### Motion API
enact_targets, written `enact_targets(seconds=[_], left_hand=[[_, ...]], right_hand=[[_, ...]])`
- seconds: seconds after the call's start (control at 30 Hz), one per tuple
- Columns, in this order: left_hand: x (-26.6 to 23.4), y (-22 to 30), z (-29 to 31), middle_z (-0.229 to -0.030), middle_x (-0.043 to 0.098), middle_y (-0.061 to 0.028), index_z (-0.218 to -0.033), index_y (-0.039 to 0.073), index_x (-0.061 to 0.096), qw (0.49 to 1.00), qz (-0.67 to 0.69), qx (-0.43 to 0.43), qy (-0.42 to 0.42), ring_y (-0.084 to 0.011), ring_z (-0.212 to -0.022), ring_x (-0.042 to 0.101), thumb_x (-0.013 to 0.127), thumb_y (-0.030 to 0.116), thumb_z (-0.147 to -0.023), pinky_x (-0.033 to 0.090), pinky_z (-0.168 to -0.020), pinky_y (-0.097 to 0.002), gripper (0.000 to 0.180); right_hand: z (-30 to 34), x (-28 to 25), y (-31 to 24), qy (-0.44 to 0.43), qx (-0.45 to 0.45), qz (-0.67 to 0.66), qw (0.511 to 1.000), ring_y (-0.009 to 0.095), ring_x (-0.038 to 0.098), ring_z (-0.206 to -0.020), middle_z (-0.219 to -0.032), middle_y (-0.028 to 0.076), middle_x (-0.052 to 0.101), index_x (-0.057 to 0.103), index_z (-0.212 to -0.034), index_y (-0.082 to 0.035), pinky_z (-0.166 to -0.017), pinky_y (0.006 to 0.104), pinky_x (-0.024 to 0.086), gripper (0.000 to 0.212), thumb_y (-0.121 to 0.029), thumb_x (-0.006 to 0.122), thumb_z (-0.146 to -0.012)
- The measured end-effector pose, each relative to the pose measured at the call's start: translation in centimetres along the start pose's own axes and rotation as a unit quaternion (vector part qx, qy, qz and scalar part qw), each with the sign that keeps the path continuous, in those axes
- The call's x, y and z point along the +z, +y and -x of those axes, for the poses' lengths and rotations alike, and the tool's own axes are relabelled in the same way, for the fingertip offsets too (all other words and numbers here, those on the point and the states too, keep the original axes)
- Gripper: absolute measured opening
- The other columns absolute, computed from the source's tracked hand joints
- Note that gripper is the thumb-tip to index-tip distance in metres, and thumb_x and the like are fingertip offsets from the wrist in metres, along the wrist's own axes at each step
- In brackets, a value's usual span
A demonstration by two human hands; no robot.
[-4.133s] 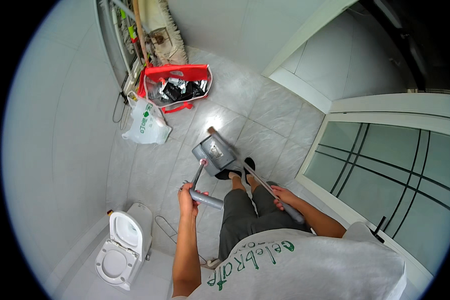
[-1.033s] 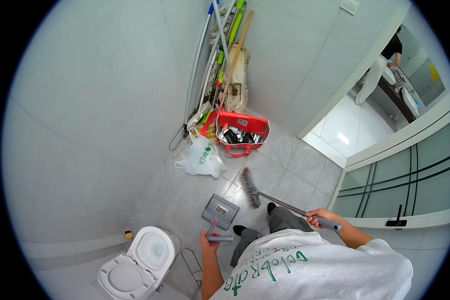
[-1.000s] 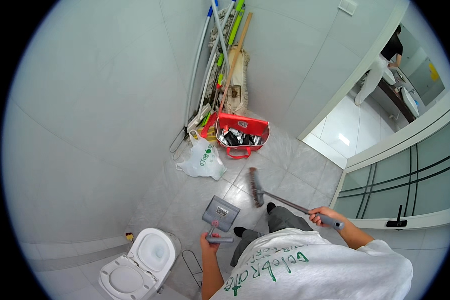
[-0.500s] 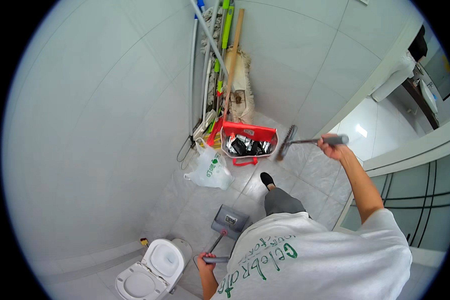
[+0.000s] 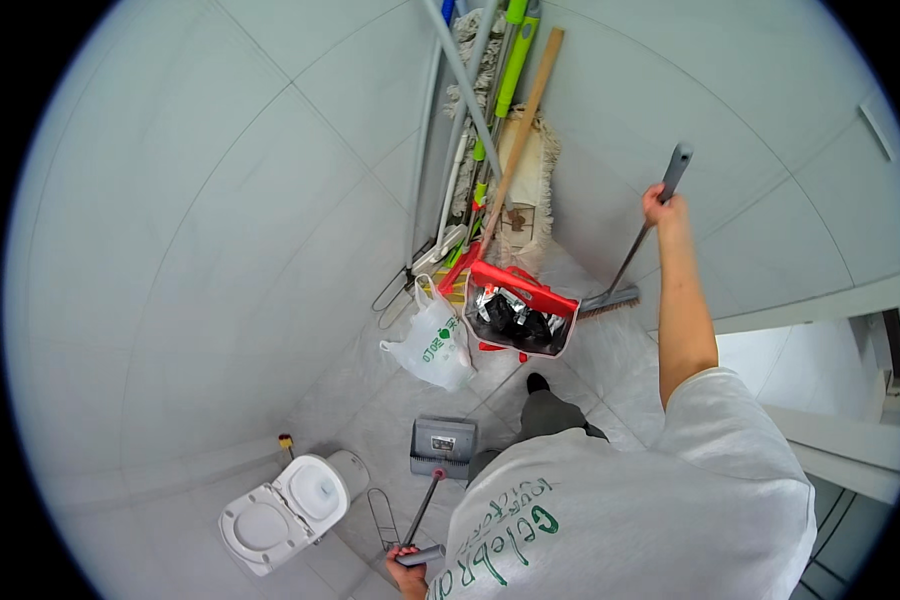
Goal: The person cleans a bathroom by first sweeping the floor with a broom and dustpan, collecting debris into a plastic bag. They then move to the sink area, where they wash a plastic colander and a bucket under running water using a sponge.
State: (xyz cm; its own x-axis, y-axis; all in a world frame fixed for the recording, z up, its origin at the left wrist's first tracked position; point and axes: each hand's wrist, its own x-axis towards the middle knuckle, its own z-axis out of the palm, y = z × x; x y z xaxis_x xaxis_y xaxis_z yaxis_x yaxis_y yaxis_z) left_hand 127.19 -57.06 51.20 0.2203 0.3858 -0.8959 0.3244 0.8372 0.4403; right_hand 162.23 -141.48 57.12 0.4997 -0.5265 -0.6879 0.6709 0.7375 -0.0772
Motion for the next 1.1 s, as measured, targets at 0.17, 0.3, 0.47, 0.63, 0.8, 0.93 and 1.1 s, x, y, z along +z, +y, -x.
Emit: enact_targets(seconds=[0.17,0.3,0.47,0.63,0.8,0.93,1.1], left_hand=[[0.7,-2.3,0.3,-0.053,0.047,-0.0042,-0.06,0.01,0.044,0.998,0.029,0.045,-0.026,-0.0212,-0.05,0.047,0.051,0.013,-0.073,0.047,-0.056,-0.0346,0.015],[2.0,-3.8,-0.3,-0.054,0.048,-0.0057,-0.061,0.009,0.046,0.996,0.052,0.064,-0.022,-0.023,-0.051,0.048,0.051,0.012,-0.072,0.047,-0.057,-0.0359,0.013],[1.4,-4.8,0.3,-0.054,0.049,-0.0054,-0.062,0.009,0.046,0.993,0.069,0.086,-0.052,-0.023,-0.053,0.049,0.053,0.013,-0.07,0.047,-0.06,-0.036,0.011],[-2.8,-5.7,-1.8,-0.062,0.047,-0.0087,-0.068,0.008,0.049,0.987,0.053,0.152,-0.021,-0.0272,-0.062,0.049,0.051,0.02,-0.072,0.044,-0.067,-0.0413,0.013],[-5.1,-4.4,-2.8,-0.062,0.048,-0.0074,-0.066,0.007,0.047,0.985,0.039,0.17,-0.01,-0.0246,-0.06,0.048,0.054,0.015,-0.071,0.044,-0.067,-0.041,0.012],[-3.5,-4.4,1.3,-0.056,0.049,-0.0046,-0.062,0.011,0.044,0.99,0.057,0.121,0.05,-0.0216,-0.055,0.049,0.054,0.016,-0.07,0.046,-0.063,-0.0371,0.014],[-0.9,-5.1,5.3,-0.056,0.05,-0.0052,-0.058,0.009,0.045,0.988,0.15,0.034,0.027,-0.0229,-0.055,0.049,0.056,0.007,-0.066,0.047,-0.071,-0.0389,0.013]], right_hand=[[0.8,9.2,2.6,-0.109,0.119,-0.069,0.985,0.026,0.058,-0.065,-0.083,0.019,0.056,0.048,-0.099,0.009,-0.054,0.0306,0.056,0.025,-0.008,0.032,-0.092],[-2.2,7.7,7.7,-0.069,0.15,-0.051,0.985,0.029,0.059,-0.066,-0.086,0.022,0.055,0.046,-0.102,0.012,-0.06,0.0347,0.06,0.026,-0.008,0.034,-0.092],[-9.3,1.3,8.4,0.066,0.183,0.014,0.981,0.029,0.059,-0.065,-0.082,0.021,0.054,0.048,-0.098,0.012,-0.053,0.0326,0.06,0.027,-0.013,0.038,-0.092],[-15.5,-1.2,8.0,0.099,0.167,-0.018,0.981,0.028,0.06,-0.064,-0.08,0.019,0.056,0.048,-0.096,0.012,-0.052,0.0323,0.06,0.03,-0.017,0.041,-0.094],[-16.6,1.5,11.4,0.047,0.122,0.173,0.976,0.033,0.062,-0.082,-0.101,0.024,0.055,0.044,-0.102,0.008,-0.067,0.0422,0.06,0.028,-0.018,0.04,-0.095],[-16.4,4.4,14.0,-0.083,0.086,0.407,0.905,0.032,0.06,-0.095,-0.115,0.022,0.051,0.041,-0.113,0.005,-0.085,0.0478,0.053,0.032,-0.022,0.041,-0.095],[-17.9,-2.2,16.0,-0.131,0.079,0.535,0.831,0.024,0.063,-0.086,-0.092,0.013,0.061,0.048,-0.107,-0.002,-0.078,0.0388,0.055,0.021,-0.017,0.045,-0.092]])
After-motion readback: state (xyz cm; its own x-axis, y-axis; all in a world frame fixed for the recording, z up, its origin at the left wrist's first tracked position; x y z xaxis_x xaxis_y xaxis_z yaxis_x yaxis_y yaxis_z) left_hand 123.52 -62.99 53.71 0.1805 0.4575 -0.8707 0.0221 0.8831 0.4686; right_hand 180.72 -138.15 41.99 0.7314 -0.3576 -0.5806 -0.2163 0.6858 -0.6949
